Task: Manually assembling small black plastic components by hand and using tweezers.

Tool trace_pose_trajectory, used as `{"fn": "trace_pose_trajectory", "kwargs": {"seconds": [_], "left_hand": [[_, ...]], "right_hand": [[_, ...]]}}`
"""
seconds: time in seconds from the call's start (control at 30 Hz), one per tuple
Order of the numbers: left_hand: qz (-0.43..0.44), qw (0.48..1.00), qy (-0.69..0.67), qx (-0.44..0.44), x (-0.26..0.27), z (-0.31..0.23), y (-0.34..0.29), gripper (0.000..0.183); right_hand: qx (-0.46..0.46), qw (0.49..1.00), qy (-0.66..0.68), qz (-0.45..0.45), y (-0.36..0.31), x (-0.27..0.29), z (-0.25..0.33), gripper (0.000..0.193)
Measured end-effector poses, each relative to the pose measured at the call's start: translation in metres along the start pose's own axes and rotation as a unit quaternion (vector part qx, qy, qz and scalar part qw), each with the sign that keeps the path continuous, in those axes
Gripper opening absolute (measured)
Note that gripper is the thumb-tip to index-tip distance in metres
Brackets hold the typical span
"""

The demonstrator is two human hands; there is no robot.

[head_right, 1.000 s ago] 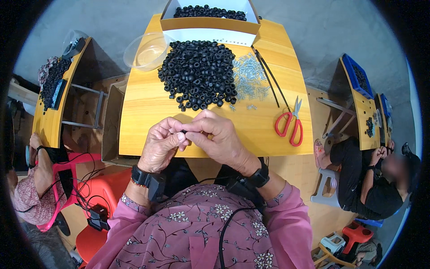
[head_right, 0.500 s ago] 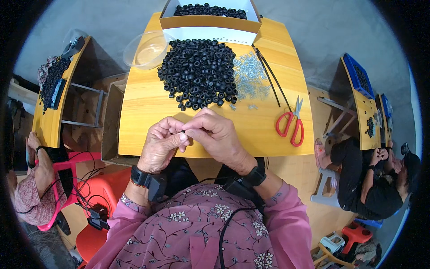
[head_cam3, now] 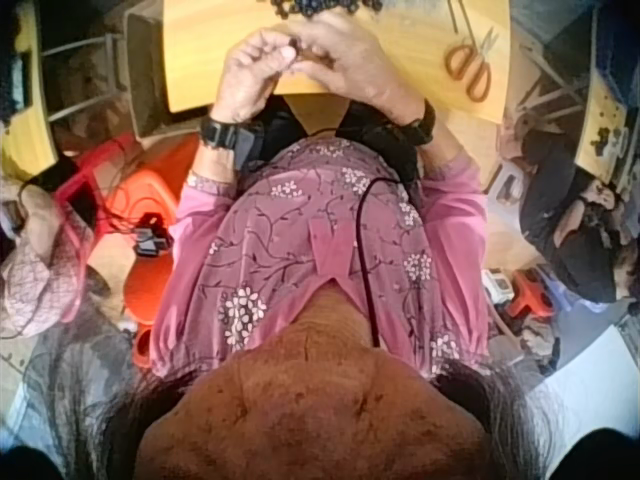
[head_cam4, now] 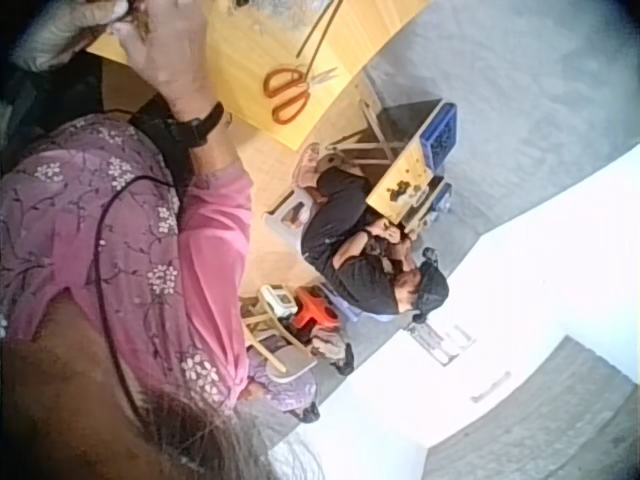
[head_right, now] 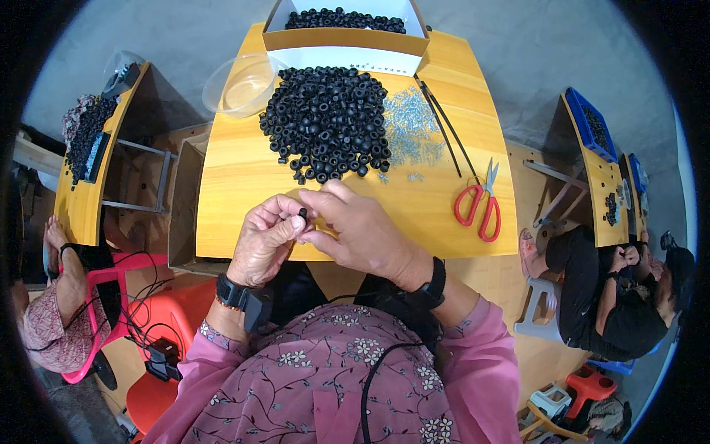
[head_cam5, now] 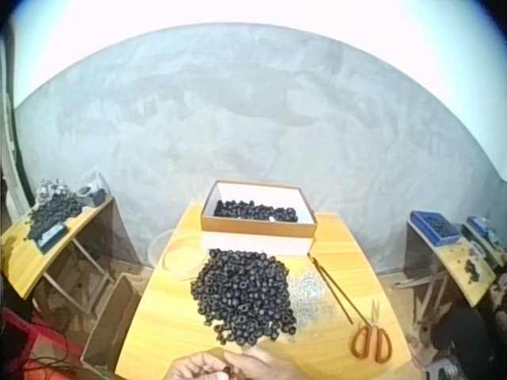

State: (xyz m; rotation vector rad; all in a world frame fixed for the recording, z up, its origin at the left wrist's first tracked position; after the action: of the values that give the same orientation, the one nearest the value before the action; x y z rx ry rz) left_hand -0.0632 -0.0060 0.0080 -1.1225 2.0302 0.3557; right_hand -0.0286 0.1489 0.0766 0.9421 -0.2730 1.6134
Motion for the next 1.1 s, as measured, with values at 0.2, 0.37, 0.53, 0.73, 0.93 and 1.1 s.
{"fn": "trace_pose_trajectory", "kwargs": {"seconds": [0.2,0.37,0.53,0.73,0.93,1.1], "left_hand": [[-0.005,1.0,-0.01,-0.006,0.001,0.004,-0.001,0.012],[-0.021,0.999,-0.027,0.0,0.003,0.004,-0.001,0.01],[-0.044,0.998,0.041,-0.003,-0.009,-0.001,-0.002,0.01],[-0.027,0.999,0.02,-0.004,-0.005,0.001,-0.002,0.012],[-0.026,1.0,0.011,-0.012,-0.002,0.002,-0.002,0.016],[-0.022,1.0,0.0,-0.018,-0.003,0.002,-0.004,0.013]], "right_hand": [[0.053,0.976,-0.205,0.043,0.004,-0.004,0.012,0.031],[0.043,0.98,-0.193,0.017,0.003,-0.01,0.007,0.031],[0.039,0.986,-0.161,-0.009,0.003,-0.001,-0.005,0.029],[0.062,0.981,-0.184,-0.028,0.0,-0.011,-0.005,0.032],[0.073,0.982,-0.172,-0.021,0.003,-0.016,-0.004,0.032],[0.07,0.978,-0.198,0.003,0.001,-0.019,0.003,0.029]]}}
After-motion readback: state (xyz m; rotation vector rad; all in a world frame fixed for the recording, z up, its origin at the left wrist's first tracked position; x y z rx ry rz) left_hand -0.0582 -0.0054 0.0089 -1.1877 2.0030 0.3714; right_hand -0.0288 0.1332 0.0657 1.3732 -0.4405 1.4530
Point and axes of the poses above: each hand's wrist, its own y-axis towards the middle knuckle, its own x-axis out of the back of the hand, z = x × y, the point moved 4 cm from there along y, towards the middle knuckle, and after that the axes turned 9 degrees about -y, right-handed, at the moved point
